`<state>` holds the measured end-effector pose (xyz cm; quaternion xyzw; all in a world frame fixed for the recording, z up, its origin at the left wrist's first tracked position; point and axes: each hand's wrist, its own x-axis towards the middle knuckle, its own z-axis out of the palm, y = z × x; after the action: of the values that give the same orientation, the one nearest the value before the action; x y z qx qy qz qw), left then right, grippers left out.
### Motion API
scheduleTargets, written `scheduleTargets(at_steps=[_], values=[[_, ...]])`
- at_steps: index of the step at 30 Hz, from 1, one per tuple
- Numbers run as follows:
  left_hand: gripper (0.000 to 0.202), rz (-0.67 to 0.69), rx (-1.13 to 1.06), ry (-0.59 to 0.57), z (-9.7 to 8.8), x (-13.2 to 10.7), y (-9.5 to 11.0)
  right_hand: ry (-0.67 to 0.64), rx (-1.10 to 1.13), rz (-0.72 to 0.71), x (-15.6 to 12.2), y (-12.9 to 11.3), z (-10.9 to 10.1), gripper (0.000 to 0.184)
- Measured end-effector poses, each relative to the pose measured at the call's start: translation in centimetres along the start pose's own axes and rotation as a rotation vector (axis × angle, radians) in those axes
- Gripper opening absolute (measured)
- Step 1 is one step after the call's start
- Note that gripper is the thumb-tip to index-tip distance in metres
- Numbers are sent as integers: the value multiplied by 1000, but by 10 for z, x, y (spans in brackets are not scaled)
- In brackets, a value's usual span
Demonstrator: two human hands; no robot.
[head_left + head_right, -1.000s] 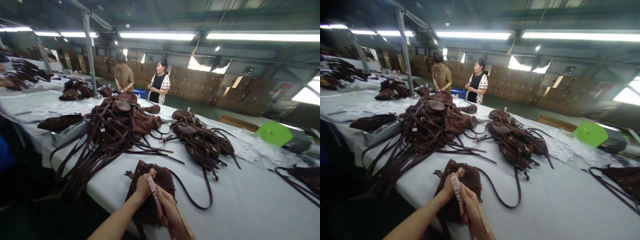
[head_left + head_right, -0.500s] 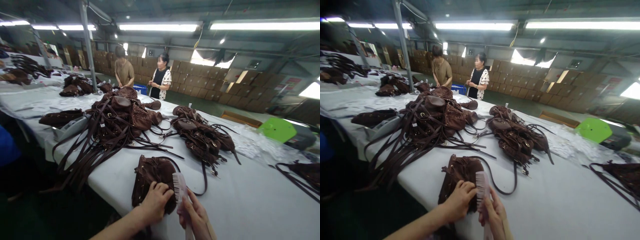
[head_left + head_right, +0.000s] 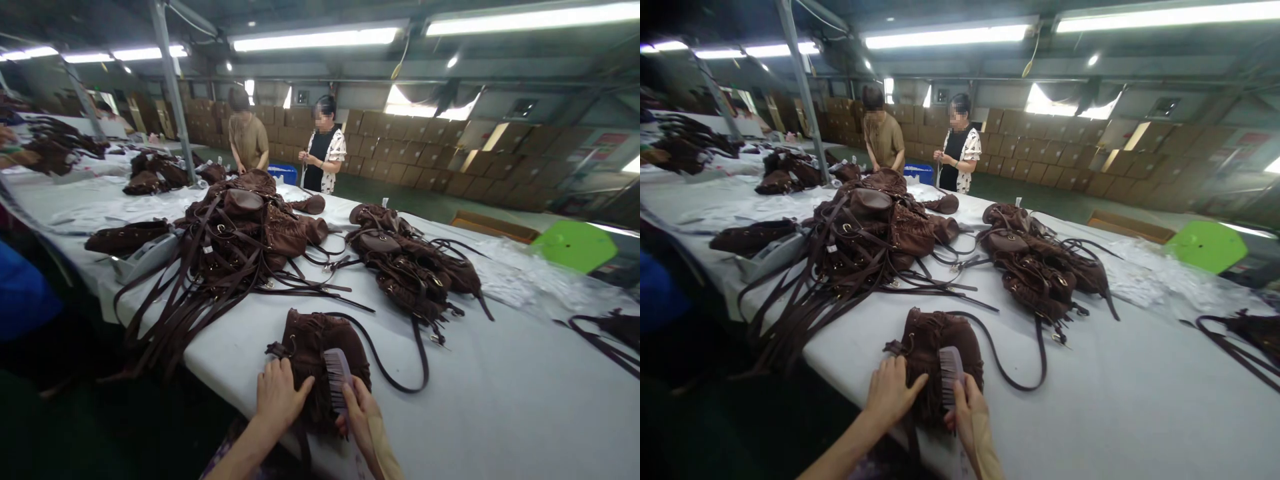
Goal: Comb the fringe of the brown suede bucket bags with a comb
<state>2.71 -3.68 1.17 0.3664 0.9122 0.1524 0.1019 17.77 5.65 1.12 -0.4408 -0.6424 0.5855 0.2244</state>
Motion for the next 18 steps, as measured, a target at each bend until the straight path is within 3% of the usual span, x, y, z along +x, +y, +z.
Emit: scheduleTargets(at_steps=[3, 5, 9, 13, 18], values=[[52, 22, 44, -34, 2, 14, 5, 32, 8, -1, -5, 4, 0, 46], [42, 48, 69, -56, 3, 22, 6, 40, 9, -7, -7, 6, 2, 47], [32, 111, 2, -158, 2, 32, -1, -44, 50, -12, -8, 2, 0, 46], [30, 255, -57, -210, -8, 33, -17, -171, 38, -66, -7, -20, -7, 40], [31, 362, -117, -186, -35, 25, -29, -68, -158, -216, -1, -64, -8, 35]])
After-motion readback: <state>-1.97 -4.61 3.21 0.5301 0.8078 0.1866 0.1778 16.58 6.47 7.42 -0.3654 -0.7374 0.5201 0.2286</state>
